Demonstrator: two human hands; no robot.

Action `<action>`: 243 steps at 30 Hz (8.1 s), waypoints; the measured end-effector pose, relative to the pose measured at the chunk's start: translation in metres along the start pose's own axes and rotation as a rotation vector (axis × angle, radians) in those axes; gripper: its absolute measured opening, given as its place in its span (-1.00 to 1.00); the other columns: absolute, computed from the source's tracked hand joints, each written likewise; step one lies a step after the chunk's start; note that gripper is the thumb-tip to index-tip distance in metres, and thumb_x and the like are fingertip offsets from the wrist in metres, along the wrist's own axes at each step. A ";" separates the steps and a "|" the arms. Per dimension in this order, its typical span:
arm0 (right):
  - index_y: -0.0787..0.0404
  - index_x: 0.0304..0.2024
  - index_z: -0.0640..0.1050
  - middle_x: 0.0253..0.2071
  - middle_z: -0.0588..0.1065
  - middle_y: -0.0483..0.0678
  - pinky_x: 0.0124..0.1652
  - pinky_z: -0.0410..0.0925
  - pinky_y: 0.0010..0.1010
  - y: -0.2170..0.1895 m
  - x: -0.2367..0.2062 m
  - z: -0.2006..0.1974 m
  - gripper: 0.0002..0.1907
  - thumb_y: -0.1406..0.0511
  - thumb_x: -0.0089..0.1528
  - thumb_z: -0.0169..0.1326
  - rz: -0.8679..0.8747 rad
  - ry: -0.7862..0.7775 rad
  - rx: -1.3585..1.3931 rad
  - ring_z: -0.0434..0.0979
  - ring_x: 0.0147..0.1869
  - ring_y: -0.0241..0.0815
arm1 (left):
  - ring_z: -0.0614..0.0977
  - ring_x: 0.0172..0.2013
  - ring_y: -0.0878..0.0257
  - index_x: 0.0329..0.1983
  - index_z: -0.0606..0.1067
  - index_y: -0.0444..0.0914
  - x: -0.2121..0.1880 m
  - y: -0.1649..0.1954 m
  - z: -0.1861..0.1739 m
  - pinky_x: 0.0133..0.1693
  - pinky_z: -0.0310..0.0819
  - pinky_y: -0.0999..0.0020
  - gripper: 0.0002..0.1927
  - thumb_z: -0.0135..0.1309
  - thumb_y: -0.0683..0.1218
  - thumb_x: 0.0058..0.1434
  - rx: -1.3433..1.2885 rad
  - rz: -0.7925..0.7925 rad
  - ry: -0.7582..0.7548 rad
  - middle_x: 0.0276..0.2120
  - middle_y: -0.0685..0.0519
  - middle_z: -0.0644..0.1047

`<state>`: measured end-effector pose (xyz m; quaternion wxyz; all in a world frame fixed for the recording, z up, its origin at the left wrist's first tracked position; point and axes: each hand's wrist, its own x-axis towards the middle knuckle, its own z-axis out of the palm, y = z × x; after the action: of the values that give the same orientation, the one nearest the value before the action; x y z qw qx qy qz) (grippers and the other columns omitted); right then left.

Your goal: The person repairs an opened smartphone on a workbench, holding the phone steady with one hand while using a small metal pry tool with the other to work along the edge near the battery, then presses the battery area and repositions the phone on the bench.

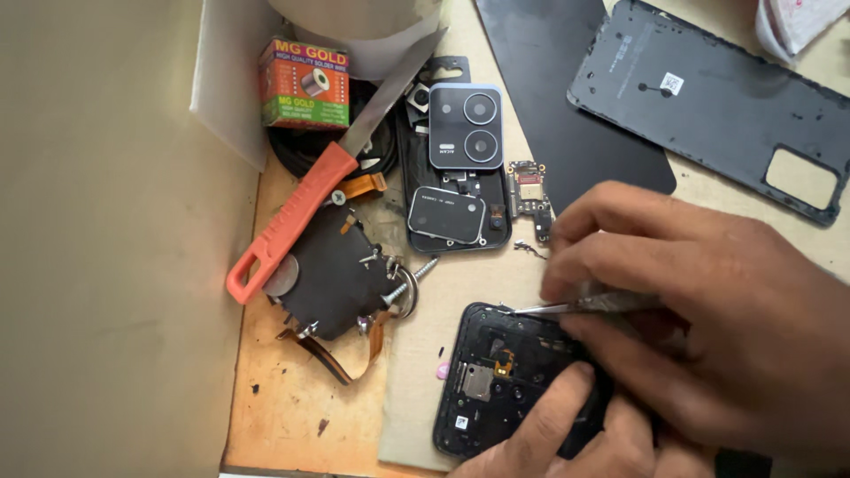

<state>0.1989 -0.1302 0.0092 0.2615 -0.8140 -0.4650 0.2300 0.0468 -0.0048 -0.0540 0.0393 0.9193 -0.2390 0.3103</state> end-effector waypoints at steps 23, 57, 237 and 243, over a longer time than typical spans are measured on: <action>0.06 -0.08 0.65 -0.18 0.61 -0.22 -0.29 0.42 -0.46 0.006 0.001 0.002 -0.79 0.25 0.23 0.19 -0.046 0.026 -0.082 0.62 -0.21 -0.32 | 0.55 0.18 0.29 0.15 0.49 -0.18 0.001 -0.005 -0.011 0.25 0.47 0.31 -0.74 0.13 -0.06 0.45 -0.004 -0.007 -0.041 0.10 0.16 0.48; 0.05 -0.15 0.61 -0.17 0.59 -0.21 -0.35 0.42 -0.49 0.003 0.001 0.003 -0.80 0.21 0.18 0.20 -0.022 0.041 -0.097 0.63 -0.26 -0.32 | 0.52 0.19 0.25 0.18 0.49 -0.24 -0.002 0.000 -0.002 0.26 0.47 0.33 -0.71 0.10 -0.17 0.41 0.008 -0.037 0.001 0.10 0.11 0.44; 0.41 -0.21 0.58 -0.29 0.53 -0.02 -0.39 0.26 -0.65 -0.036 -0.068 0.003 -0.89 0.56 0.20 0.13 0.056 0.599 0.278 0.45 -0.36 -0.42 | 0.50 0.22 0.01 0.25 0.48 -0.39 0.000 0.002 -0.013 0.26 0.37 -0.03 -0.40 -0.03 0.20 0.45 -0.205 0.007 -0.002 0.19 -0.12 0.50; 0.42 -0.19 0.56 -0.31 0.50 -0.12 -0.27 0.28 -0.61 -0.030 -0.107 0.034 -0.95 0.53 0.30 0.09 0.085 0.827 0.466 0.42 -0.26 -0.45 | 0.44 0.21 -0.01 0.25 0.46 -0.42 0.003 0.005 -0.022 0.28 0.24 0.00 -0.35 -0.04 0.22 0.38 -0.214 0.011 -0.047 0.17 -0.12 0.47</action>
<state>0.1093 -0.2043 0.0168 0.5904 -0.7752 -0.2245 -0.0046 0.0348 -0.0054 -0.0346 0.1298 0.9155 -0.2768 0.2616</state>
